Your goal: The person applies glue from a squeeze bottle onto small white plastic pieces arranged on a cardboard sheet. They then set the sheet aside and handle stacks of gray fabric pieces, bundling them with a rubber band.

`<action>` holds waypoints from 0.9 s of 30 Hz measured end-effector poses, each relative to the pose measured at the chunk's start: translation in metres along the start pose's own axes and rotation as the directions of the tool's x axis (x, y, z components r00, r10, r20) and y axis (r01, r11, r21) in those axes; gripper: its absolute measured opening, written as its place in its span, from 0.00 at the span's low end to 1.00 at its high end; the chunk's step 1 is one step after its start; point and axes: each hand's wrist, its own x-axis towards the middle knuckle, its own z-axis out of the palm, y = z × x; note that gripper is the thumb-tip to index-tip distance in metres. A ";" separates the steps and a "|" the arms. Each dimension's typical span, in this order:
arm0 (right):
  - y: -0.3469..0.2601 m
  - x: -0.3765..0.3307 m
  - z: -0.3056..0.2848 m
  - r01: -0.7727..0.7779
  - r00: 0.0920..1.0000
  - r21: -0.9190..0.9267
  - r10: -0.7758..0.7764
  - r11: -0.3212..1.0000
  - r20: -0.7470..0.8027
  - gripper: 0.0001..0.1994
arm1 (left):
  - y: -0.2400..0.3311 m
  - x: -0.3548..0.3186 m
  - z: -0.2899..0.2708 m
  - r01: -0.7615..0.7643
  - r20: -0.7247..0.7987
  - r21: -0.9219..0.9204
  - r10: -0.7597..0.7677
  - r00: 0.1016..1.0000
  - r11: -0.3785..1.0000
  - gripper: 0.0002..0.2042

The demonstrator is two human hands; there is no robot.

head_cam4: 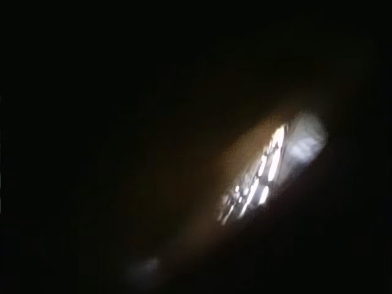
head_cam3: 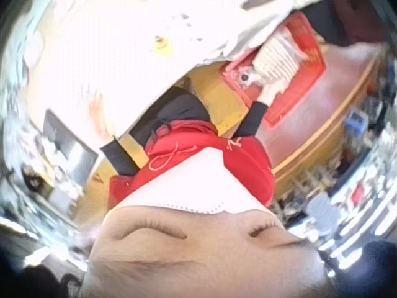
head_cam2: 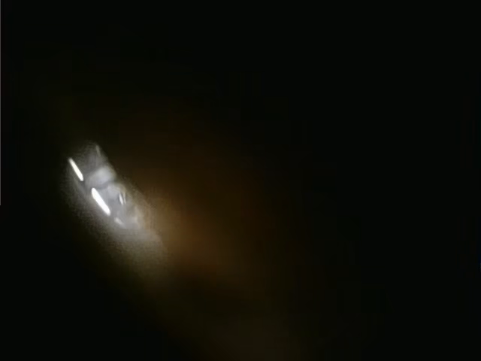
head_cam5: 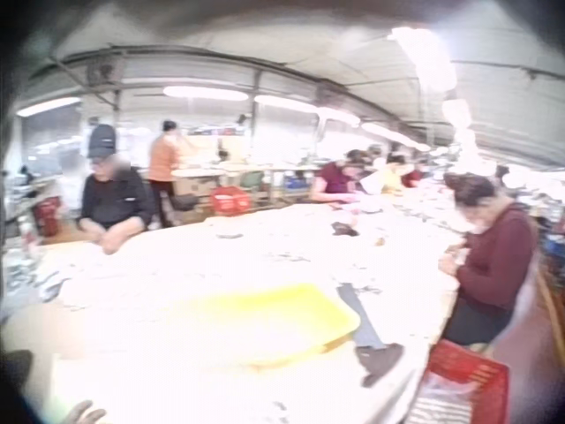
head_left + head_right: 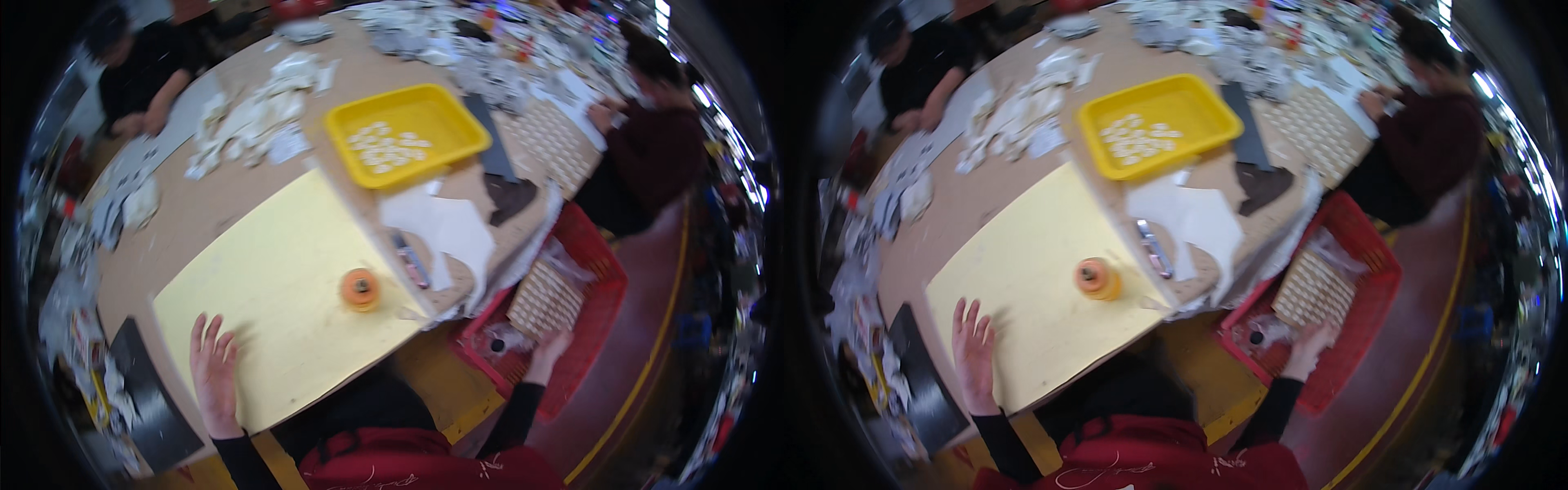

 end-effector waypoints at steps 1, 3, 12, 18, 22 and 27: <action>-0.028 -0.034 0.034 -0.004 0.990 -0.052 0.012 0.999 0.141 0.27 | 0.008 -0.010 0.001 -0.050 0.000 -0.027 0.050 0.999 0.998 0.27; -0.094 -0.114 0.086 0.202 0.948 0.036 -0.205 0.979 0.245 0.25 | 0.016 -0.022 0.014 -0.116 0.167 -0.137 0.139 0.976 0.984 0.24; -0.105 -0.326 0.174 0.388 0.068 0.240 -0.288 0.890 0.955 0.33 | 0.051 -0.087 0.156 0.187 0.572 -0.782 0.566 0.594 0.594 0.36; -0.087 -0.347 0.194 0.472 0.049 -0.016 -0.008 0.881 0.999 0.33 | 0.058 -0.099 0.179 0.386 0.544 -0.837 0.667 0.509 0.388 0.43; -0.125 -0.333 0.190 0.252 0.303 0.013 -0.092 0.968 0.948 0.31 | 0.062 -0.093 0.172 0.433 0.652 -0.756 0.613 0.446 0.490 0.42; -0.155 -0.226 0.218 0.611 0.513 -0.061 -0.336 0.789 0.790 0.28 | 0.045 -0.089 0.181 0.282 0.546 -0.837 0.728 0.414 0.468 0.43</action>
